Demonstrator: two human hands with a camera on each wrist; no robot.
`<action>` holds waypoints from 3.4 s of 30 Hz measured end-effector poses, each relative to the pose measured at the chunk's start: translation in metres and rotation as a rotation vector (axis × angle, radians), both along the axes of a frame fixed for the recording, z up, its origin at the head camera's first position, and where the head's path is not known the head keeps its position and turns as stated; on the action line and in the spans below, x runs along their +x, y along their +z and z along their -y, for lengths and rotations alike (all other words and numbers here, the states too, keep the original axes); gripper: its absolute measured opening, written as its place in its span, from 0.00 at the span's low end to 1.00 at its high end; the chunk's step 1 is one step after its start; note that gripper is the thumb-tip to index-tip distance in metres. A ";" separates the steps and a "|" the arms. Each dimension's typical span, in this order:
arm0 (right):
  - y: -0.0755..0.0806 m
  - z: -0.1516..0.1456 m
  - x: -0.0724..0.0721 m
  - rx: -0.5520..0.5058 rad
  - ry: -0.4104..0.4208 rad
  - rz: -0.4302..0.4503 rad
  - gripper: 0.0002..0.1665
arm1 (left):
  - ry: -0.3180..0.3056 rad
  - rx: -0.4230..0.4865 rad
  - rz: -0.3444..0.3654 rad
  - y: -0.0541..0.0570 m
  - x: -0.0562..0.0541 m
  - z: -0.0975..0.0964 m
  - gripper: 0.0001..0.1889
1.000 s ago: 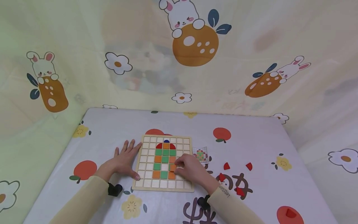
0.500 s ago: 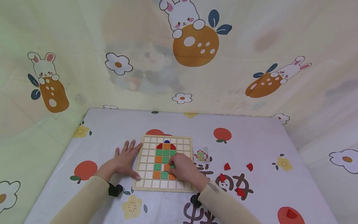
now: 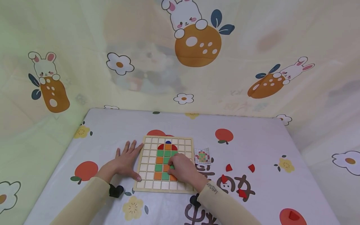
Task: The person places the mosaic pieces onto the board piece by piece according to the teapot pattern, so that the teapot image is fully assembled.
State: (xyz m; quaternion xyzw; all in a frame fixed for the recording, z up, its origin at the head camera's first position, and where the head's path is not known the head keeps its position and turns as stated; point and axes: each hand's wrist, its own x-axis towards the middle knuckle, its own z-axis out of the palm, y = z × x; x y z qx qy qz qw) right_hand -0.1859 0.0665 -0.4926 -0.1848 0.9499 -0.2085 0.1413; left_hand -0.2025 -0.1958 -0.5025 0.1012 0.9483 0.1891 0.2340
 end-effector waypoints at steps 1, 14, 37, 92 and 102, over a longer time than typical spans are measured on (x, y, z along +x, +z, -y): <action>0.000 0.000 0.000 0.001 -0.001 0.002 0.13 | -0.001 -0.002 0.000 0.000 0.000 0.000 0.73; 0.001 0.000 0.000 -0.009 0.025 -0.007 0.11 | -0.009 0.010 -0.019 0.000 0.000 0.001 0.74; 0.020 -0.102 0.011 -0.257 -0.224 -0.047 0.15 | -0.009 0.014 -0.016 -0.002 0.000 0.002 0.73; -0.009 -0.199 0.041 0.052 -0.309 0.089 0.21 | -0.006 -0.010 -0.011 0.002 0.000 -0.001 0.72; -0.007 -0.204 0.045 -0.025 -0.165 0.128 0.21 | 0.005 -0.013 -0.013 -0.002 -0.001 -0.002 0.72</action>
